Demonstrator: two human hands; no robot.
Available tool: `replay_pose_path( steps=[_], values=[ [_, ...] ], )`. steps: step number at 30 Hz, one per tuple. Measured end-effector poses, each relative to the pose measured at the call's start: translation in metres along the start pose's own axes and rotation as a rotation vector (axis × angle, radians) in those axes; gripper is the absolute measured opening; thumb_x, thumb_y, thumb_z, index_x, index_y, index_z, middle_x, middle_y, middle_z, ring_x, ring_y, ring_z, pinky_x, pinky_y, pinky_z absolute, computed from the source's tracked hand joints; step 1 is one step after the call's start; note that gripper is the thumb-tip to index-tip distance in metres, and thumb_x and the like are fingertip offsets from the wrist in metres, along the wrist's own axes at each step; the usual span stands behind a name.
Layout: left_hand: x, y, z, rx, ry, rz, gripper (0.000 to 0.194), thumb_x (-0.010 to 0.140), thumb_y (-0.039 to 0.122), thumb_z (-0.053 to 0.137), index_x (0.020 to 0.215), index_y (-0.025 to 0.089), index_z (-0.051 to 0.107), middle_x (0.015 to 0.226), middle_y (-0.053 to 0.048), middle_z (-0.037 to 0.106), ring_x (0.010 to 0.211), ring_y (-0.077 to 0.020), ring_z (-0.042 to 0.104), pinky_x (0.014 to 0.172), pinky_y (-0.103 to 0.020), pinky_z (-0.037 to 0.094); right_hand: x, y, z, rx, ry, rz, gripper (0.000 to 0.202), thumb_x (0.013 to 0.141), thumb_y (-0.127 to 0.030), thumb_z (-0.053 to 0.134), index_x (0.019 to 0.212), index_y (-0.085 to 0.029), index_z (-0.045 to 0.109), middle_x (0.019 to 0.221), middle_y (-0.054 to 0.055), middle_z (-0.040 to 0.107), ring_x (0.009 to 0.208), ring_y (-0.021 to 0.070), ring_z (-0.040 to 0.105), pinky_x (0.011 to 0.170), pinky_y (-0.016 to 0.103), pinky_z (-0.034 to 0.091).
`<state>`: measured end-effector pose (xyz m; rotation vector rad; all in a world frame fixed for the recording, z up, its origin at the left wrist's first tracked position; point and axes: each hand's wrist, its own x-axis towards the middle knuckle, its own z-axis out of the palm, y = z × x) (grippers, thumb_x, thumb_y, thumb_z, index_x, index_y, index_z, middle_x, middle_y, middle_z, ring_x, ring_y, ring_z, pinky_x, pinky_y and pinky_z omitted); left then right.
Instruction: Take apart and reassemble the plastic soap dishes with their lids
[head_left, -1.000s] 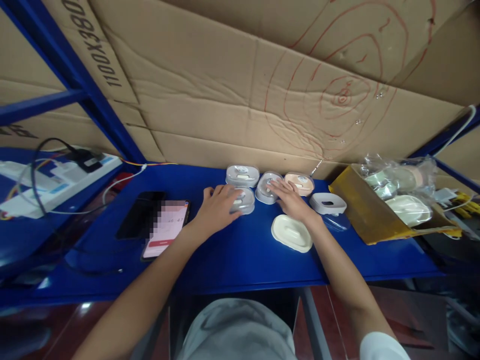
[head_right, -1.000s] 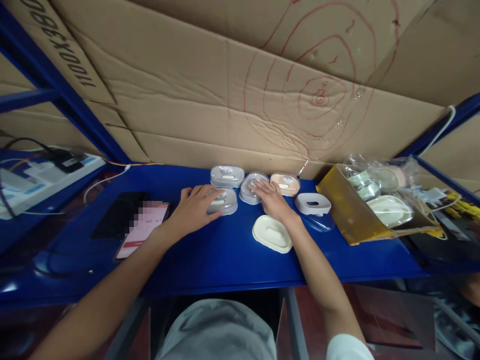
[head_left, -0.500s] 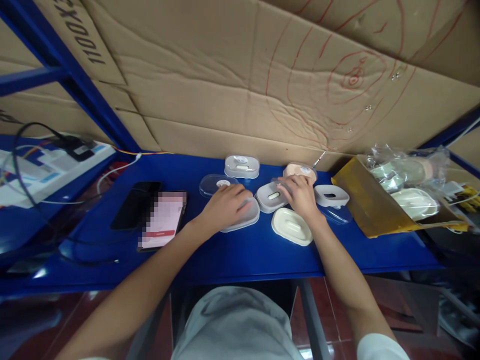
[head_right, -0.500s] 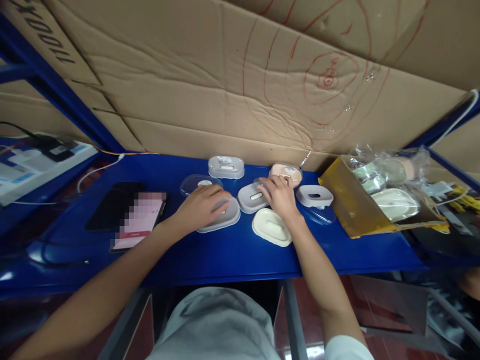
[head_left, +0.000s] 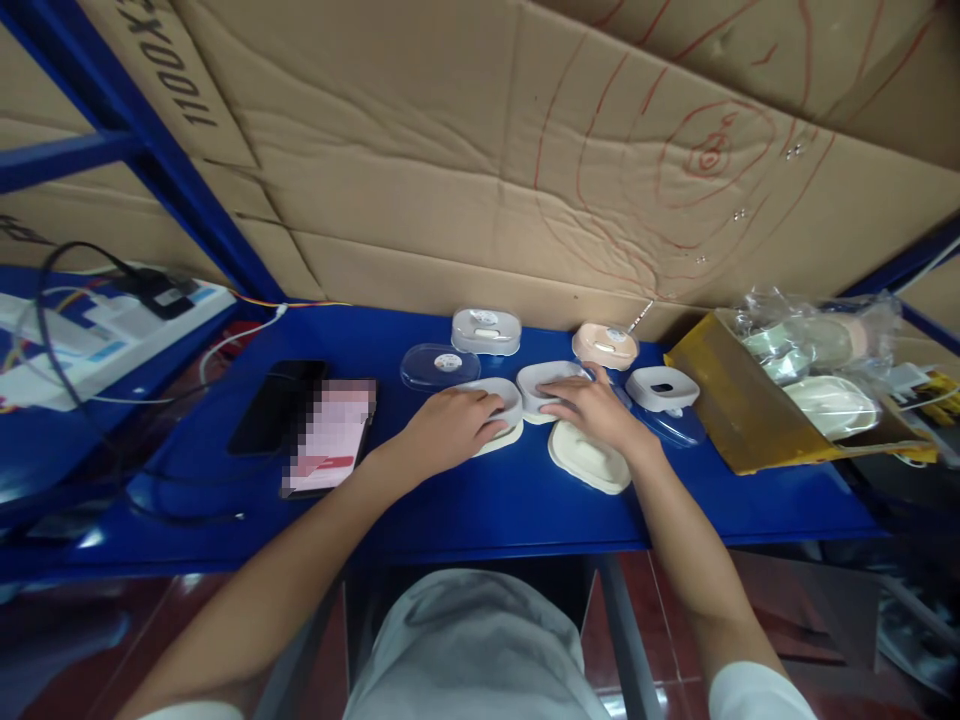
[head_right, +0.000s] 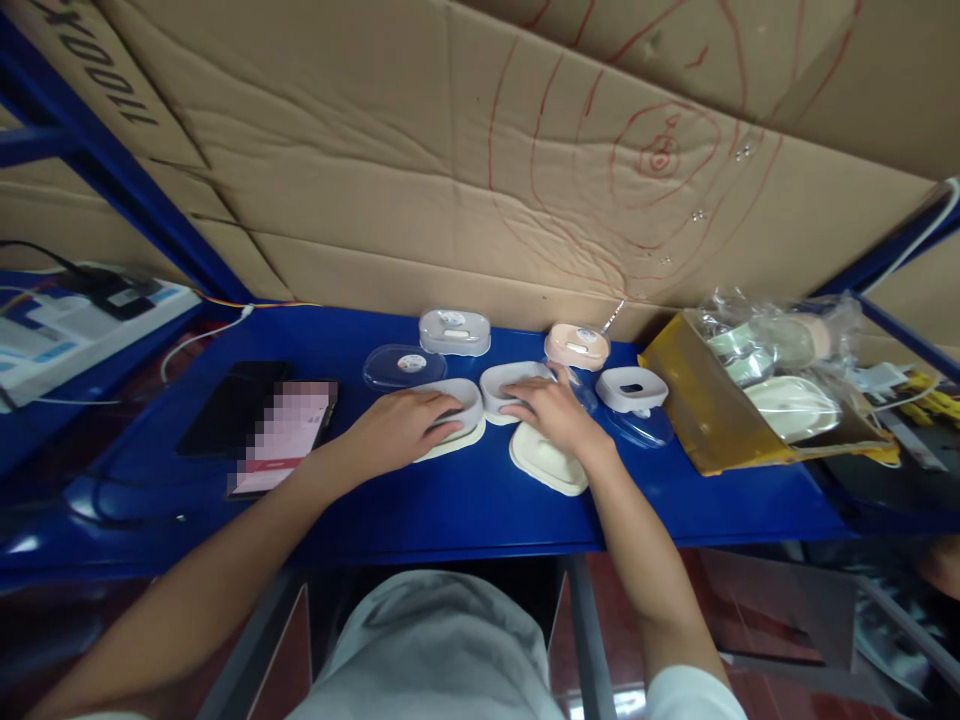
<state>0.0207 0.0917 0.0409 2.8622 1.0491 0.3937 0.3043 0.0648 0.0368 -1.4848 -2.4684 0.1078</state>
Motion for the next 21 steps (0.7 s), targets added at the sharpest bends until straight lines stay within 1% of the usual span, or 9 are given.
replay_pose_path(
  steps=[4, 6, 8, 12, 15, 17, 18, 20, 21],
  values=[
    [0.005, 0.004, 0.004, 0.018, 0.084, -0.083, 0.028, 0.113, 0.036, 0.052, 0.131, 0.020, 0.067, 0.125, -0.011, 0.078, 0.114, -0.0284, 0.074, 0.099, -0.041, 0.052, 0.006, 0.002, 0.002, -0.054, 0.160, 0.059, 0.033, 0.112, -0.044, 0.055, 0.127, -0.025, 0.078, 0.123, 0.008, 0.083, 0.113, 0.0267, 0.076, 0.121, 0.049, 0.035],
    [0.007, 0.006, 0.006, 0.028, 0.119, -0.115, 0.031, 0.113, 0.036, 0.049, 0.135, 0.020, 0.064, 0.128, -0.012, 0.076, 0.118, -0.0290, 0.072, 0.103, -0.042, 0.051, 0.007, 0.004, 0.002, -0.085, 0.231, 0.117, 0.038, 0.114, -0.045, 0.050, 0.126, -0.022, 0.077, 0.122, 0.011, 0.083, 0.111, 0.0274, 0.076, 0.116, 0.048, 0.036],
    [0.009, 0.007, 0.009, 0.042, 0.137, -0.132, 0.031, 0.111, 0.035, 0.052, 0.136, 0.020, 0.064, 0.127, -0.013, 0.075, 0.119, -0.0312, 0.071, 0.105, -0.045, 0.049, 0.008, 0.006, 0.002, -0.107, 0.275, 0.167, 0.043, 0.115, -0.047, 0.046, 0.129, -0.019, 0.076, 0.122, 0.015, 0.082, 0.111, 0.0296, 0.076, 0.114, 0.050, 0.035],
    [0.010, 0.006, 0.018, 0.063, 0.139, -0.152, 0.032, 0.104, 0.023, 0.062, 0.135, 0.022, 0.067, 0.126, -0.015, 0.072, 0.120, -0.0344, 0.069, 0.106, -0.049, 0.047, 0.007, 0.002, 0.004, -0.123, 0.292, 0.203, 0.045, 0.114, -0.050, 0.047, 0.135, -0.019, 0.073, 0.123, 0.017, 0.082, 0.115, 0.0324, 0.074, 0.114, 0.052, 0.034],
    [0.009, 0.002, 0.022, 0.054, 0.138, -0.158, 0.035, 0.104, 0.020, 0.058, 0.138, 0.024, 0.068, 0.130, -0.014, 0.072, 0.122, -0.0335, 0.068, 0.108, -0.050, 0.046, 0.006, 0.003, 0.004, -0.100, 0.248, 0.181, 0.041, 0.115, -0.047, 0.046, 0.135, -0.025, 0.073, 0.129, 0.011, 0.081, 0.121, 0.0297, 0.073, 0.113, 0.048, 0.038],
    [0.012, -0.003, 0.019, 0.042, 0.145, -0.165, 0.036, 0.107, 0.022, 0.051, 0.140, 0.025, 0.066, 0.135, -0.013, 0.071, 0.126, -0.0321, 0.067, 0.111, -0.050, 0.045, 0.007, 0.014, -0.002, -0.088, 0.232, 0.195, 0.042, 0.116, -0.042, 0.039, 0.135, -0.026, 0.073, 0.134, 0.008, 0.079, 0.126, 0.0270, 0.071, 0.113, 0.045, 0.041],
    [0.015, -0.007, 0.017, 0.038, 0.150, -0.175, 0.038, 0.109, 0.022, 0.047, 0.142, 0.024, 0.066, 0.137, -0.014, 0.070, 0.128, -0.0318, 0.066, 0.112, -0.050, 0.044, 0.008, 0.023, -0.007, -0.089, 0.233, 0.220, 0.044, 0.117, -0.039, 0.035, 0.136, -0.025, 0.072, 0.137, 0.009, 0.077, 0.129, 0.0266, 0.069, 0.114, 0.044, 0.042],
    [0.028, -0.019, 0.009, 0.031, 0.151, -0.201, 0.042, 0.109, 0.020, 0.040, 0.144, 0.022, 0.064, 0.142, -0.015, 0.068, 0.132, -0.0323, 0.063, 0.114, -0.050, 0.042, 0.010, 0.049, -0.019, -0.107, 0.244, 0.300, 0.046, 0.115, -0.031, 0.033, 0.142, -0.020, 0.068, 0.145, 0.013, 0.072, 0.136, 0.0293, 0.065, 0.116, 0.047, 0.042],
    [0.037, -0.028, 0.005, 0.028, 0.144, -0.212, 0.043, 0.109, 0.019, 0.039, 0.145, 0.021, 0.063, 0.144, -0.016, 0.067, 0.135, -0.0328, 0.061, 0.115, -0.051, 0.042, 0.012, 0.064, -0.025, -0.120, 0.244, 0.345, 0.045, 0.112, -0.028, 0.037, 0.146, -0.018, 0.066, 0.149, 0.017, 0.069, 0.140, 0.0324, 0.062, 0.117, 0.051, 0.042]
  ],
)
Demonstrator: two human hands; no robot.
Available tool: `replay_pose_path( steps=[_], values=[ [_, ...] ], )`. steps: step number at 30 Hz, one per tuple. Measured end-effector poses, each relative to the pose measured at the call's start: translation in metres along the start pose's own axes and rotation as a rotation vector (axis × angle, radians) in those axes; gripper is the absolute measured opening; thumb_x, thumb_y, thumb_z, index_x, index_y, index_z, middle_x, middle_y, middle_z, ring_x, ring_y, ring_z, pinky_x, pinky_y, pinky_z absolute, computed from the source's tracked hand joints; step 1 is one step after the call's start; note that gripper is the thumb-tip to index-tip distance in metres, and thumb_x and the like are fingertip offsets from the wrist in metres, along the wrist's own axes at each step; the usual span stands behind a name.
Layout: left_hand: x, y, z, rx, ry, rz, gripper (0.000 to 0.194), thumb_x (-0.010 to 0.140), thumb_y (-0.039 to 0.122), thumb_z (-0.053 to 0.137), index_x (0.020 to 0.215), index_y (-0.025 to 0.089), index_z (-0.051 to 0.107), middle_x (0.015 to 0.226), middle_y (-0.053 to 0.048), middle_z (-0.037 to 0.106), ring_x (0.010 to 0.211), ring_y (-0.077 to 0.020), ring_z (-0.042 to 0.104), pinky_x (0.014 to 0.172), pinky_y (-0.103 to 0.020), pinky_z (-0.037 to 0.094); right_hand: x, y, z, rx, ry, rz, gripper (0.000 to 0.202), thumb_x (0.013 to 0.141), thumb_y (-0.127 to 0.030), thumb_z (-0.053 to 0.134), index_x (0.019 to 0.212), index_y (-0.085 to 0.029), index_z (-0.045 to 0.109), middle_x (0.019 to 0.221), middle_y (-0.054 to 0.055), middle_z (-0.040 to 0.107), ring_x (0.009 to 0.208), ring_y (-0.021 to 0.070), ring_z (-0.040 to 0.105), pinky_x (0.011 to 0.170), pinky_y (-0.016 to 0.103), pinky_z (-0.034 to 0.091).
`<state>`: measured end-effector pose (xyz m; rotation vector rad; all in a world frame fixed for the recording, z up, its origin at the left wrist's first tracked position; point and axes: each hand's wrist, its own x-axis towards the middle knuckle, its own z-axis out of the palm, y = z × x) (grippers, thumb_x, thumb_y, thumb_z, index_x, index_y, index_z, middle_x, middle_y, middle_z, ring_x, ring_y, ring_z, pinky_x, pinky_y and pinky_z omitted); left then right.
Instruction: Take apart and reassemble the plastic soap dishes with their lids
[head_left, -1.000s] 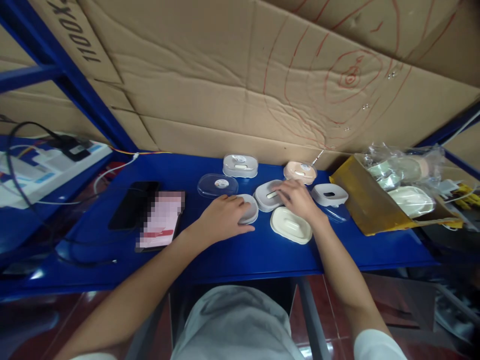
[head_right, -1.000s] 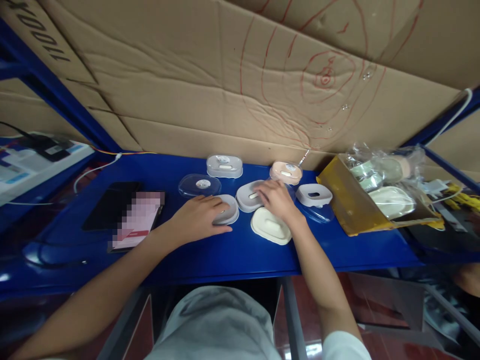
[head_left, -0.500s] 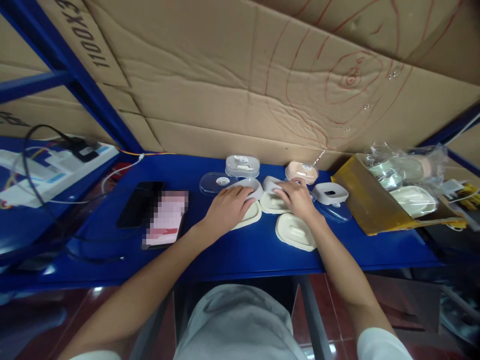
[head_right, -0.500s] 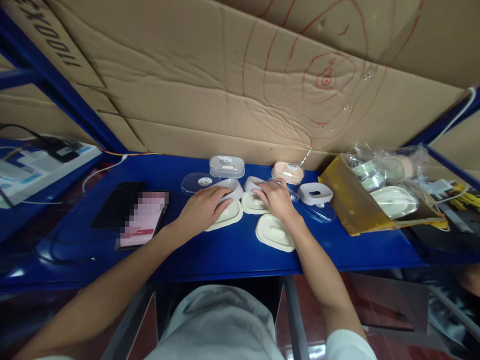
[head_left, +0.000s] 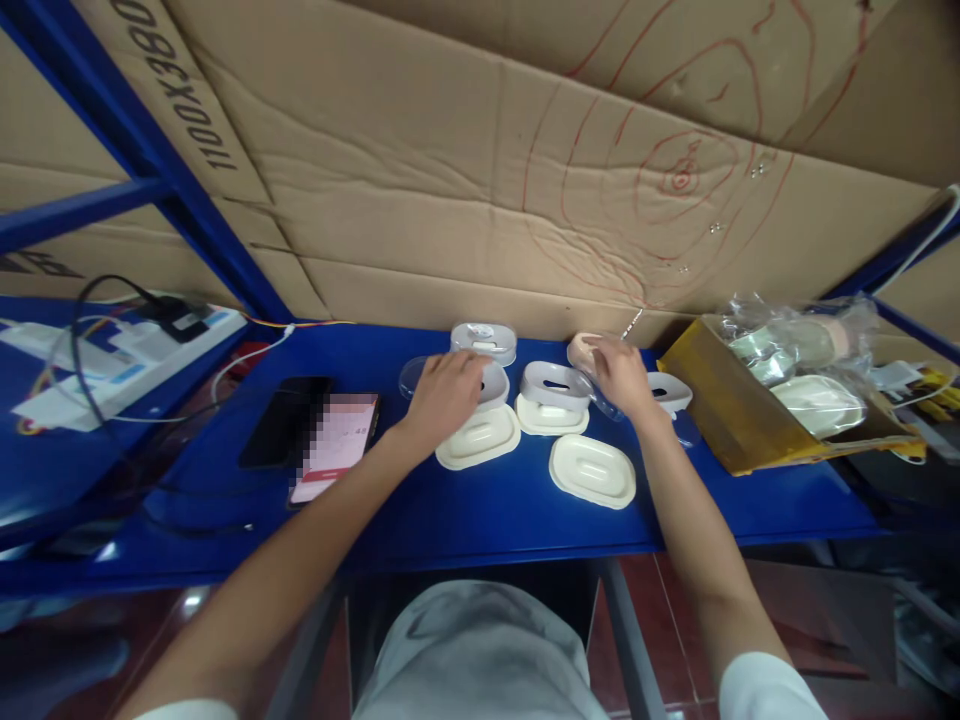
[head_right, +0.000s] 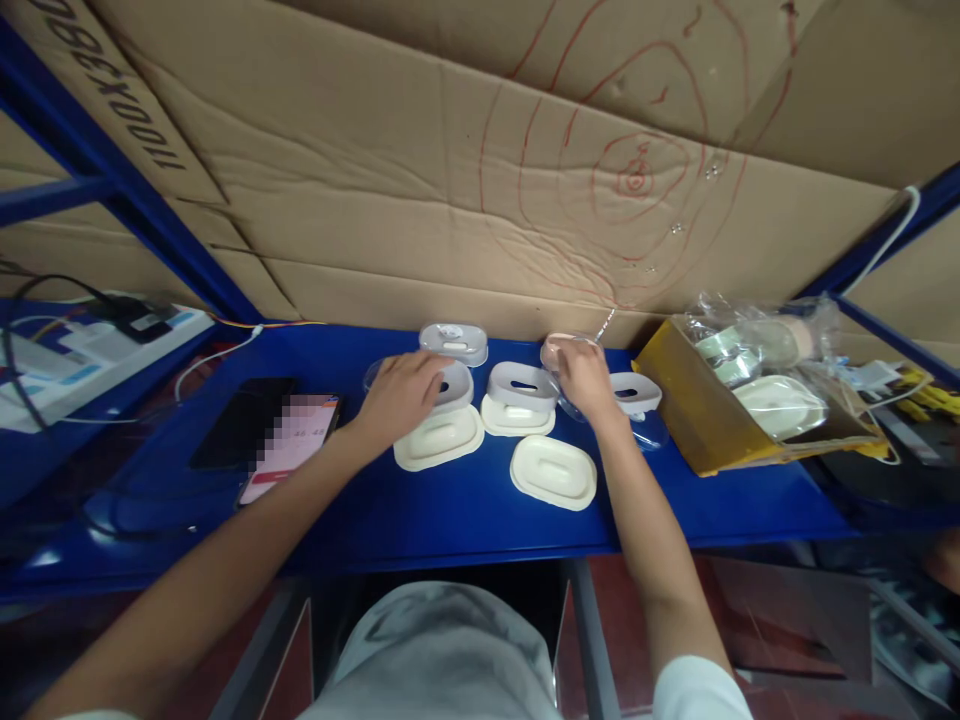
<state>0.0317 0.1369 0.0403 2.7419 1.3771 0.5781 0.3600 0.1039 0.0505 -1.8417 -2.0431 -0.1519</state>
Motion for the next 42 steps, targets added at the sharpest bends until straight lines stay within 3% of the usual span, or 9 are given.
replay_pose_path(
  steps=[4, 7, 9, 13, 18, 24, 32, 38, 42],
  values=[
    [0.054, -0.028, -0.005, -0.016, -0.107, -0.009, 0.049, 0.102, 0.025, 0.057, 0.151, 0.023, 0.059, 0.160, -0.013, 0.057, 0.150, -0.0317, 0.051, 0.122, -0.046, 0.038, 0.023, 0.045, -0.005, -0.055, -0.066, 0.120, 0.052, 0.099, -0.034, 0.066, 0.149, -0.019, 0.064, 0.151, 0.020, 0.066, 0.141, 0.0425, 0.060, 0.114, 0.062, 0.043],
    [0.082, -0.043, -0.002, -0.035, -0.203, -0.052, 0.059, 0.097, 0.042, 0.069, 0.153, 0.027, 0.057, 0.161, -0.011, 0.057, 0.149, -0.0323, 0.052, 0.118, -0.044, 0.043, 0.025, 0.061, -0.002, -0.056, -0.122, 0.116, 0.049, 0.096, -0.043, 0.072, 0.142, -0.025, 0.070, 0.140, 0.015, 0.075, 0.130, 0.0381, 0.068, 0.110, 0.055, 0.048],
    [0.089, -0.049, 0.001, -0.045, -0.235, -0.093, 0.057, 0.101, 0.054, 0.061, 0.153, 0.029, 0.057, 0.160, -0.009, 0.058, 0.147, -0.0323, 0.055, 0.116, -0.045, 0.045, 0.019, 0.066, -0.002, -0.050, -0.132, 0.097, 0.044, 0.101, -0.046, 0.065, 0.141, -0.028, 0.071, 0.138, 0.011, 0.076, 0.128, 0.0341, 0.069, 0.110, 0.051, 0.048],
    [0.088, -0.055, 0.001, -0.035, -0.246, -0.184, 0.055, 0.109, 0.060, 0.038, 0.149, 0.030, 0.062, 0.156, -0.011, 0.058, 0.145, -0.0352, 0.054, 0.118, -0.052, 0.043, 0.010, 0.071, -0.005, -0.079, -0.083, 0.146, 0.042, 0.111, -0.041, 0.045, 0.140, -0.026, 0.072, 0.131, 0.013, 0.079, 0.122, 0.0337, 0.071, 0.112, 0.053, 0.044],
    [0.092, -0.059, -0.001, -0.014, -0.275, -0.253, 0.068, 0.090, 0.066, 0.070, 0.146, 0.029, 0.062, 0.151, -0.014, 0.059, 0.142, -0.0384, 0.056, 0.116, -0.048, 0.046, 0.009, 0.055, -0.006, -0.107, -0.050, 0.162, 0.040, 0.108, -0.028, 0.043, 0.131, -0.023, 0.076, 0.137, 0.015, 0.076, 0.128, 0.0346, 0.067, 0.110, 0.051, 0.043],
    [0.094, -0.057, -0.004, -0.015, -0.260, -0.343, 0.055, 0.102, 0.063, 0.049, 0.143, 0.029, 0.063, 0.149, -0.014, 0.060, 0.139, -0.0358, 0.060, 0.113, -0.048, 0.049, 0.003, 0.021, 0.011, -0.044, -0.222, 0.027, 0.030, 0.104, -0.041, 0.061, 0.121, -0.027, 0.081, 0.121, 0.008, 0.083, 0.107, 0.0257, 0.076, 0.089, 0.031, 0.050],
    [0.090, -0.063, -0.019, 0.051, -0.340, -0.371, 0.082, 0.084, 0.074, 0.072, 0.148, 0.024, 0.061, 0.147, -0.022, 0.063, 0.136, -0.0462, 0.062, 0.111, -0.057, 0.051, -0.002, 0.020, 0.018, -0.029, -0.271, 0.004, 0.034, 0.104, -0.043, 0.064, 0.130, -0.026, 0.077, 0.132, 0.009, 0.080, 0.122, 0.0285, 0.074, 0.095, 0.032, 0.053],
    [0.079, -0.058, -0.022, 0.079, -0.314, -0.285, 0.059, 0.102, 0.066, 0.050, 0.145, 0.028, 0.063, 0.145, -0.016, 0.069, 0.135, -0.0387, 0.065, 0.110, -0.051, 0.051, -0.002, 0.015, 0.008, -0.019, -0.221, -0.008, 0.039, 0.113, -0.040, 0.045, 0.138, -0.024, 0.071, 0.133, 0.011, 0.079, 0.120, 0.0301, 0.075, 0.095, 0.037, 0.054],
    [0.065, -0.061, -0.023, 0.106, -0.265, -0.315, 0.059, 0.110, 0.060, 0.029, 0.142, 0.024, 0.063, 0.136, -0.017, 0.075, 0.129, -0.0378, 0.069, 0.106, -0.050, 0.052, -0.001, 0.014, 0.004, -0.046, -0.172, 0.034, 0.043, 0.116, -0.037, 0.036, 0.140, -0.019, 0.067, 0.125, 0.016, 0.080, 0.115, 0.0308, 0.075, 0.096, 0.038, 0.052]
  ],
)
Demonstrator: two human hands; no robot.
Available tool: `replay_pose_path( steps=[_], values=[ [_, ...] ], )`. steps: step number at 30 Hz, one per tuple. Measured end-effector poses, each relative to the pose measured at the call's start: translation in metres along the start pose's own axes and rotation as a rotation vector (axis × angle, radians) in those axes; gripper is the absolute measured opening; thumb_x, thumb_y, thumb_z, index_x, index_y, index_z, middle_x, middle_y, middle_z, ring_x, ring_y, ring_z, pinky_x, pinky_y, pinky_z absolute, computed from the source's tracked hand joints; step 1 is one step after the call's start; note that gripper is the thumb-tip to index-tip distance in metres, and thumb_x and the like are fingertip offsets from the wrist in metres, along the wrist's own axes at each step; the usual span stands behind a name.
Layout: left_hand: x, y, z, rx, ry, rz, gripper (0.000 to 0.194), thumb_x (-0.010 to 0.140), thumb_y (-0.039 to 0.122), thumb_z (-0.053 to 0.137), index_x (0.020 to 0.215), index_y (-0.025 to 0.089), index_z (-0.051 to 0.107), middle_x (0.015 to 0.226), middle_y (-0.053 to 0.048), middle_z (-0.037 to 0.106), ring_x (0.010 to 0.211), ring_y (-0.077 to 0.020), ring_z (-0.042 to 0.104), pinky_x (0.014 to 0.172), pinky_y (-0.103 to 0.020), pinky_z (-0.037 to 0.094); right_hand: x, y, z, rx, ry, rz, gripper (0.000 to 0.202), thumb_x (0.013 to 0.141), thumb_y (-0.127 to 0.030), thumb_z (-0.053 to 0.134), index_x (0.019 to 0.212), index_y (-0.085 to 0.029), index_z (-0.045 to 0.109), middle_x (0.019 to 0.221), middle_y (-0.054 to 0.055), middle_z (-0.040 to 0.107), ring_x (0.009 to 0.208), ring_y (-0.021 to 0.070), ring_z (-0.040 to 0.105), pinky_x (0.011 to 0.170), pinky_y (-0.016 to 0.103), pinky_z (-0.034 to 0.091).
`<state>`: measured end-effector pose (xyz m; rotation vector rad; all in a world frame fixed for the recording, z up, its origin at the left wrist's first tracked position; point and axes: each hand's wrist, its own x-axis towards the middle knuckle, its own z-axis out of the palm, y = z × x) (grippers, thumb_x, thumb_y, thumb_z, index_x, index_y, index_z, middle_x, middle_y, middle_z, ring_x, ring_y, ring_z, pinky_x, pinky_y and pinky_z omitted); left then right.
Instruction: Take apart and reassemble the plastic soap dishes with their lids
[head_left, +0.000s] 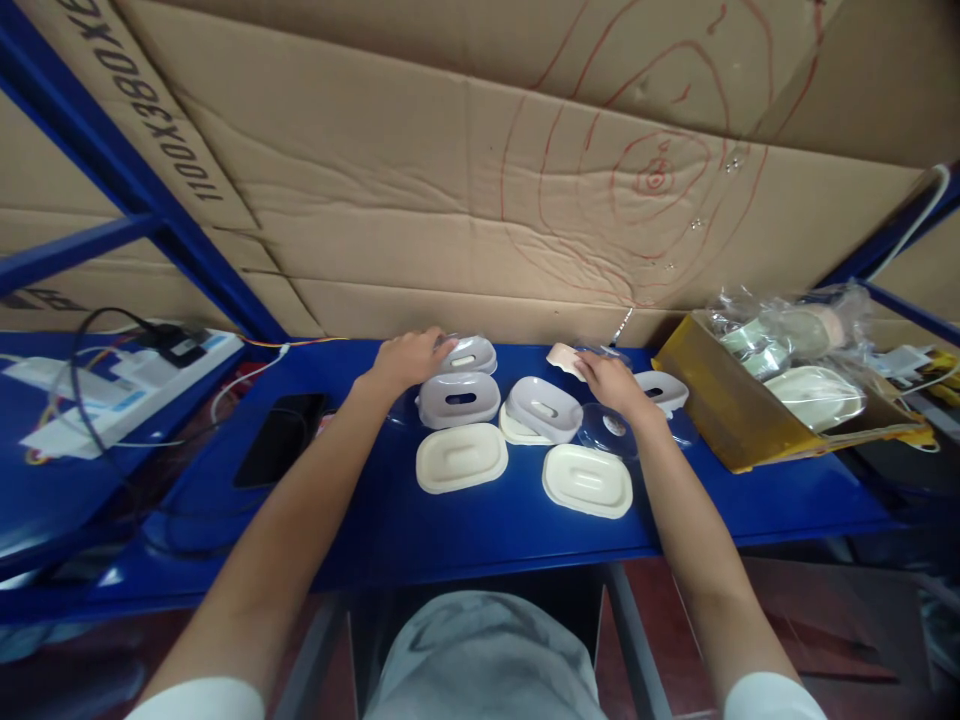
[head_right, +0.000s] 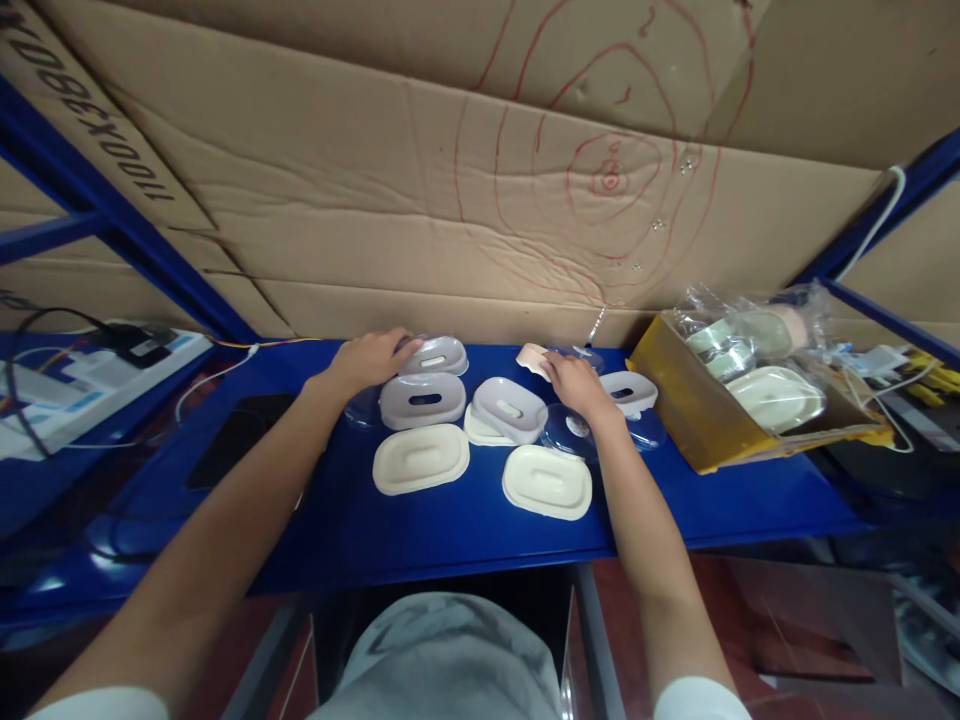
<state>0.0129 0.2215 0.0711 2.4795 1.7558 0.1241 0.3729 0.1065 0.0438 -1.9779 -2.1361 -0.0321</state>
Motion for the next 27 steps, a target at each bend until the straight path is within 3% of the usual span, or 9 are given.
replay_pose_path(
  steps=[4, 7, 10, 12, 17, 19, 23, 27],
  values=[
    [-0.008, -0.012, 0.005, 0.015, 0.022, -0.063, 0.059, 0.110, 0.056, 0.031, 0.139, 0.018, 0.065, 0.127, -0.022, 0.077, 0.122, -0.0418, 0.072, 0.100, -0.052, 0.055, 0.001, -0.003, 0.004, -0.009, 0.003, -0.005, 0.038, 0.115, -0.036, 0.041, 0.136, -0.019, 0.067, 0.123, 0.016, 0.079, 0.113, 0.0293, 0.074, 0.096, 0.037, 0.051],
    [-0.013, -0.011, 0.006, 0.013, 0.063, -0.032, 0.051, 0.110, 0.046, 0.038, 0.143, 0.017, 0.063, 0.135, -0.021, 0.073, 0.129, -0.0389, 0.069, 0.105, -0.050, 0.054, 0.002, -0.008, 0.008, -0.011, 0.001, -0.014, 0.034, 0.113, -0.035, 0.047, 0.134, -0.020, 0.068, 0.120, 0.014, 0.080, 0.110, 0.0290, 0.073, 0.095, 0.036, 0.050],
    [-0.013, 0.008, 0.005, -0.004, 0.099, 0.083, 0.043, 0.110, 0.038, 0.044, 0.146, 0.023, 0.061, 0.147, -0.014, 0.066, 0.139, -0.0310, 0.062, 0.114, -0.042, 0.050, 0.002, -0.010, 0.007, -0.019, 0.040, -0.001, 0.036, 0.113, -0.034, 0.044, 0.135, -0.019, 0.069, 0.122, 0.015, 0.080, 0.112, 0.0301, 0.072, 0.097, 0.039, 0.048],
    [-0.008, 0.028, 0.006, -0.015, 0.067, 0.161, 0.037, 0.110, 0.037, 0.050, 0.142, 0.025, 0.065, 0.145, -0.011, 0.067, 0.136, -0.0281, 0.064, 0.114, -0.040, 0.051, 0.002, -0.010, 0.002, -0.029, 0.088, 0.018, 0.040, 0.113, -0.031, 0.039, 0.137, -0.018, 0.068, 0.125, 0.017, 0.078, 0.116, 0.0319, 0.070, 0.101, 0.042, 0.047],
    [0.018, 0.066, 0.013, 0.006, -0.088, 0.158, 0.040, 0.104, 0.041, 0.071, 0.138, 0.019, 0.065, 0.139, -0.011, 0.066, 0.119, -0.0265, 0.069, 0.100, -0.048, 0.061, -0.001, -0.008, -0.009, -0.048, 0.156, 0.034, 0.044, 0.110, -0.022, 0.035, 0.136, -0.018, 0.070, 0.130, 0.018, 0.077, 0.125, 0.0358, 0.065, 0.106, 0.050, 0.043],
    [0.027, 0.071, 0.015, 0.014, -0.124, 0.129, 0.042, 0.104, 0.041, 0.071, 0.138, 0.019, 0.064, 0.139, -0.011, 0.066, 0.119, -0.0264, 0.069, 0.098, -0.048, 0.062, -0.002, -0.009, -0.008, -0.037, 0.125, 0.002, 0.039, 0.111, -0.031, 0.044, 0.135, -0.020, 0.072, 0.132, 0.017, 0.077, 0.127, 0.0361, 0.066, 0.107, 0.049, 0.044],
    [0.032, 0.072, 0.017, 0.021, -0.149, 0.110, 0.041, 0.104, 0.041, 0.071, 0.138, 0.020, 0.064, 0.139, -0.011, 0.066, 0.119, -0.0265, 0.069, 0.099, -0.048, 0.062, -0.003, -0.010, 0.003, 0.020, -0.010, -0.103, 0.037, 0.103, -0.047, 0.066, 0.134, -0.029, 0.074, 0.133, 0.006, 0.079, 0.120, 0.0295, 0.073, 0.098, 0.038, 0.051],
    [0.027, 0.071, 0.017, 0.024, -0.125, 0.122, 0.040, 0.104, 0.041, 0.071, 0.138, 0.020, 0.065, 0.139, -0.011, 0.066, 0.119, -0.0263, 0.069, 0.099, -0.047, 0.062, -0.002, -0.013, 0.007, 0.040, -0.019, -0.100, 0.033, 0.108, -0.040, 0.056, 0.133, -0.029, 0.075, 0.127, 0.006, 0.081, 0.113, 0.0263, 0.076, 0.091, 0.033, 0.052]
  ],
)
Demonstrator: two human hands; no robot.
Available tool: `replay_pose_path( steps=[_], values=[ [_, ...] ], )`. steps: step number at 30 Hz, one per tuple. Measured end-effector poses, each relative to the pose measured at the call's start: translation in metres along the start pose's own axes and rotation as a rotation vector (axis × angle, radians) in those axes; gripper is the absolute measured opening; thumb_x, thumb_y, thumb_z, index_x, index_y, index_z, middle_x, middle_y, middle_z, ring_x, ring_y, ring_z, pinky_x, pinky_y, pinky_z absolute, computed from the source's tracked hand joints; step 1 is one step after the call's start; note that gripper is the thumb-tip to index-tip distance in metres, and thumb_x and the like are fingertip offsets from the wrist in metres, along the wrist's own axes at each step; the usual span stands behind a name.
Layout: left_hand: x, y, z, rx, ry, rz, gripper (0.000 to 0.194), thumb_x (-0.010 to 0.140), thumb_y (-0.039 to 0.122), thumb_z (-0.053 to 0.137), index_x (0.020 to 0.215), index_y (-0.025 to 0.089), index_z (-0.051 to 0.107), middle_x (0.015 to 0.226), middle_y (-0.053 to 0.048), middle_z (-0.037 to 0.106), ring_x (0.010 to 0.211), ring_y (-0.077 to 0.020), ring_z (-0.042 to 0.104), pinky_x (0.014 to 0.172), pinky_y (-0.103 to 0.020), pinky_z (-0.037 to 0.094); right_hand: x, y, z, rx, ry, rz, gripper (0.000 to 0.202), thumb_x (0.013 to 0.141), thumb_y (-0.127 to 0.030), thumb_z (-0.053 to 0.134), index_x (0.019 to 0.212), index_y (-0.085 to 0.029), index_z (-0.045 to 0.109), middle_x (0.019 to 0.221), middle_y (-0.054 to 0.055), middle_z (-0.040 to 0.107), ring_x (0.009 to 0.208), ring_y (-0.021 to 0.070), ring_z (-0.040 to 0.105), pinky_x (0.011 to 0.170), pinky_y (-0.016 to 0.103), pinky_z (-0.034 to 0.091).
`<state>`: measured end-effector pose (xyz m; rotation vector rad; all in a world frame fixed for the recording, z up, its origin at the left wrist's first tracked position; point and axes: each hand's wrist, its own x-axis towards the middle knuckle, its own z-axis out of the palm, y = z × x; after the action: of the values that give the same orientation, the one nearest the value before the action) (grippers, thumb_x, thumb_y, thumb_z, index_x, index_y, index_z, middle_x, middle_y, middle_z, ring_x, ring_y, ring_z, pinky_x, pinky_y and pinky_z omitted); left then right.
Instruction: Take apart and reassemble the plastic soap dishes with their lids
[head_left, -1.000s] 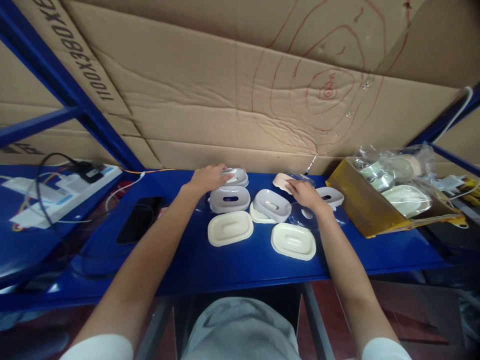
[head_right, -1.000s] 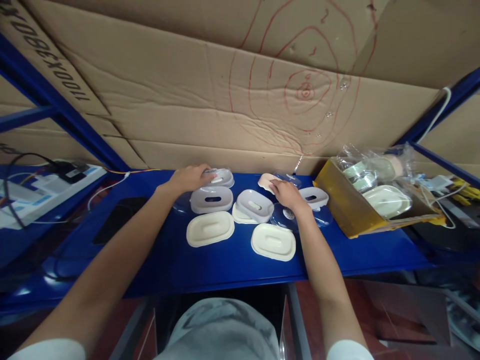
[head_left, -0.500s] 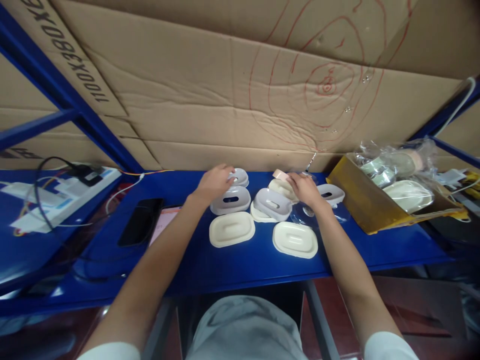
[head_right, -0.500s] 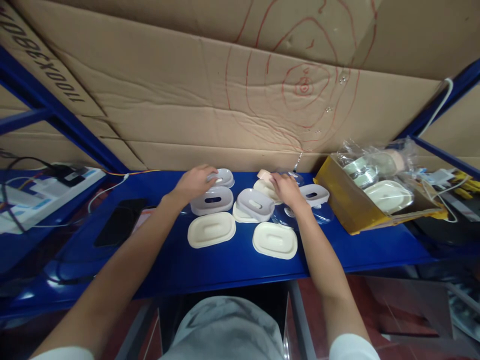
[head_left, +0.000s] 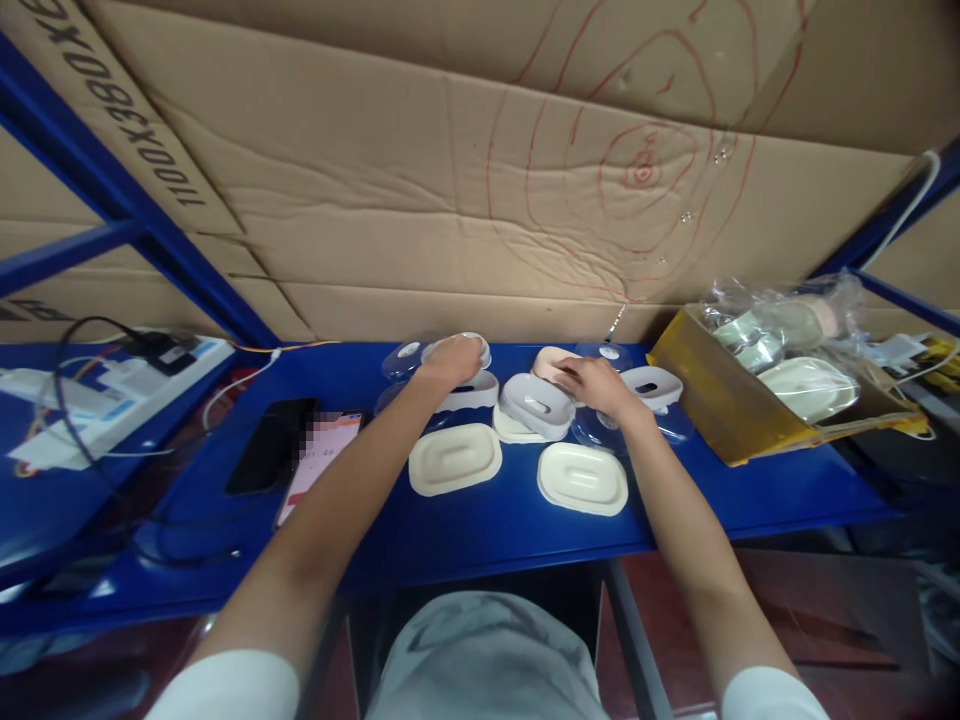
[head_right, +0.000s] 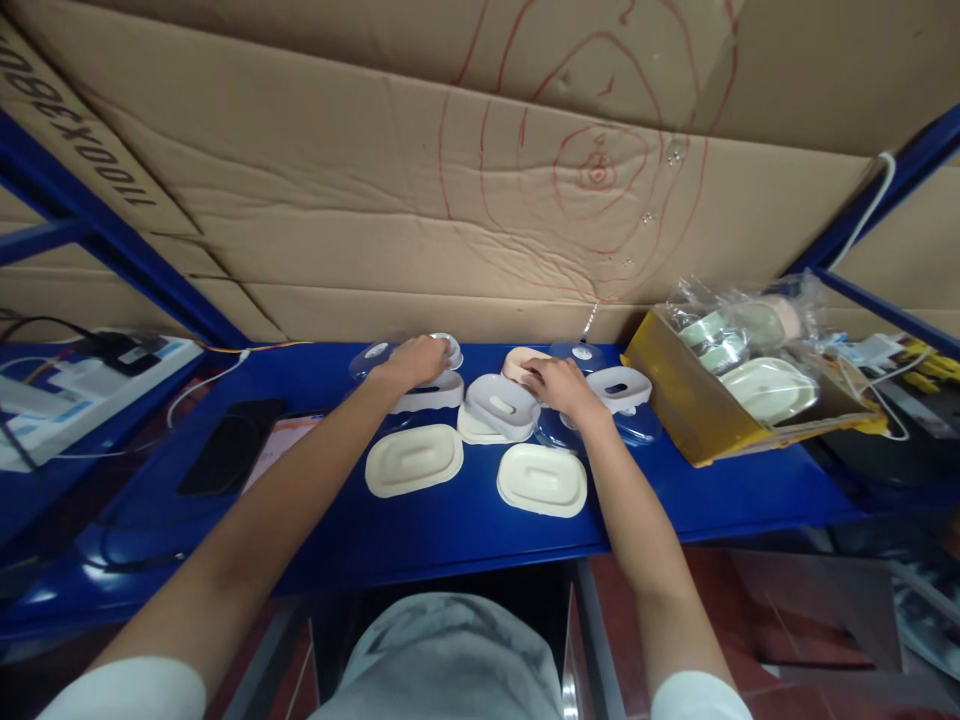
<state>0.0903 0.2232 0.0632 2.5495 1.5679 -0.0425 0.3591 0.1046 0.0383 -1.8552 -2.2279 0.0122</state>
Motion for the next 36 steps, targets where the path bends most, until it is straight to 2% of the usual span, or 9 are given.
replay_pose_path(
  steps=[6, 10, 15, 19, 23, 26, 29, 33, 36],
  values=[
    [-0.012, -0.003, -0.009, -0.025, 0.110, 0.006, 0.042, 0.105, 0.042, 0.070, 0.139, 0.018, 0.064, 0.138, -0.012, 0.067, 0.118, -0.0267, 0.070, 0.099, -0.049, 0.062, 0.002, -0.001, -0.013, -0.043, 0.169, 0.080, 0.043, 0.113, -0.036, 0.039, 0.139, -0.020, 0.070, 0.129, 0.015, 0.079, 0.118, 0.0312, 0.070, 0.102, 0.042, 0.045],
    [-0.022, -0.006, -0.011, -0.071, 0.176, 0.058, 0.037, 0.115, 0.036, 0.040, 0.144, 0.020, 0.058, 0.127, -0.016, 0.075, 0.118, -0.0314, 0.073, 0.100, -0.047, 0.057, -0.003, 0.010, -0.022, -0.069, 0.274, 0.132, 0.046, 0.113, -0.035, 0.034, 0.138, -0.020, 0.070, 0.138, 0.016, 0.074, 0.128, 0.0352, 0.061, 0.108, 0.049, 0.038],
    [-0.033, 0.003, 0.002, -0.143, 0.163, 0.347, 0.040, 0.112, 0.027, 0.038, 0.146, 0.026, 0.058, 0.145, -0.008, 0.071, 0.131, -0.0248, 0.068, 0.107, -0.037, 0.052, -0.006, 0.025, -0.019, -0.094, 0.275, 0.213, 0.042, 0.106, -0.021, 0.039, 0.125, -0.017, 0.077, 0.123, 0.021, 0.078, 0.120, 0.0403, 0.060, 0.104, 0.057, 0.038],
    [-0.048, 0.014, 0.008, -0.179, 0.189, 0.531, 0.064, 0.096, 0.002, 0.037, 0.152, 0.028, 0.056, 0.159, -0.003, 0.061, 0.149, -0.0184, 0.054, 0.123, -0.036, 0.040, -0.007, 0.020, -0.022, -0.083, 0.269, 0.217, 0.047, 0.101, -0.013, 0.038, 0.132, -0.014, 0.074, 0.134, 0.024, 0.073, 0.130, 0.0438, 0.057, 0.107, 0.062, 0.037],
    [-0.079, 0.013, 0.007, -0.165, 0.236, 0.566, 0.063, 0.097, 0.003, 0.036, 0.152, 0.027, 0.056, 0.158, -0.007, 0.060, 0.151, -0.0231, 0.051, 0.126, -0.046, 0.035, -0.015, -0.006, -0.023, 0.014, 0.124, 0.018, 0.039, 0.108, -0.028, 0.045, 0.134, -0.023, 0.074, 0.136, 0.014, 0.075, 0.126, 0.0354, 0.065, 0.110, 0.052, 0.044],
    [-0.107, 0.003, 0.013, -0.077, 0.252, 0.497, 0.043, 0.109, 0.028, 0.043, 0.150, 0.029, 0.058, 0.156, -0.011, 0.061, 0.146, -0.0299, 0.055, 0.123, -0.051, 0.038, -0.025, -0.031, -0.014, 0.121, -0.078, -0.193, 0.041, 0.103, -0.045, 0.063, 0.142, -0.033, 0.069, 0.143, 0.005, 0.073, 0.131, 0.0313, 0.065, 0.110, 0.046, 0.048],
    [-0.136, -0.009, 0.025, 0.018, 0.254, 0.382, 0.046, 0.105, 0.042, 0.060, 0.150, 0.030, 0.059, 0.161, -0.015, 0.054, 0.151, -0.0364, 0.050, 0.126, -0.057, 0.036, -0.031, -0.045, -0.006, 0.170, -0.206, -0.276, 0.052, 0.100, -0.034, 0.069, 0.151, -0.035, 0.062, 0.160, 0.007, 0.061, 0.148, 0.0338, 0.055, 0.119, 0.056, 0.040],
    [-0.181, -0.012, 0.047, 0.035, 0.377, 0.364, 0.045, 0.108, 0.033, 0.057, 0.152, 0.026, 0.058, 0.160, -0.016, 0.056, 0.149, -0.0356, 0.052, 0.125, -0.056, 0.038, -0.031, -0.046, -0.008, 0.047, -0.055, -0.173, 0.061, 0.093, -0.001, 0.051, 0.147, -0.025, 0.066, 0.162, 0.015, 0.057, 0.152, 0.0351, 0.050, 0.122, 0.065, 0.033],
    [-0.220, -0.005, 0.068, 0.006, 0.458, 0.376, 0.035, 0.110, 0.032, 0.055, 0.142, 0.022, 0.065, 0.149, -0.016, 0.064, 0.135, -0.0356, 0.062, 0.113, -0.056, 0.049, -0.032, -0.054, -0.012, 0.008, 0.061, -0.186, 0.064, 0.087, 0.006, 0.048, 0.144, -0.016, 0.067, 0.157, 0.019, 0.061, 0.148, 0.0352, 0.054, 0.121, 0.061, 0.037]
  ],
)
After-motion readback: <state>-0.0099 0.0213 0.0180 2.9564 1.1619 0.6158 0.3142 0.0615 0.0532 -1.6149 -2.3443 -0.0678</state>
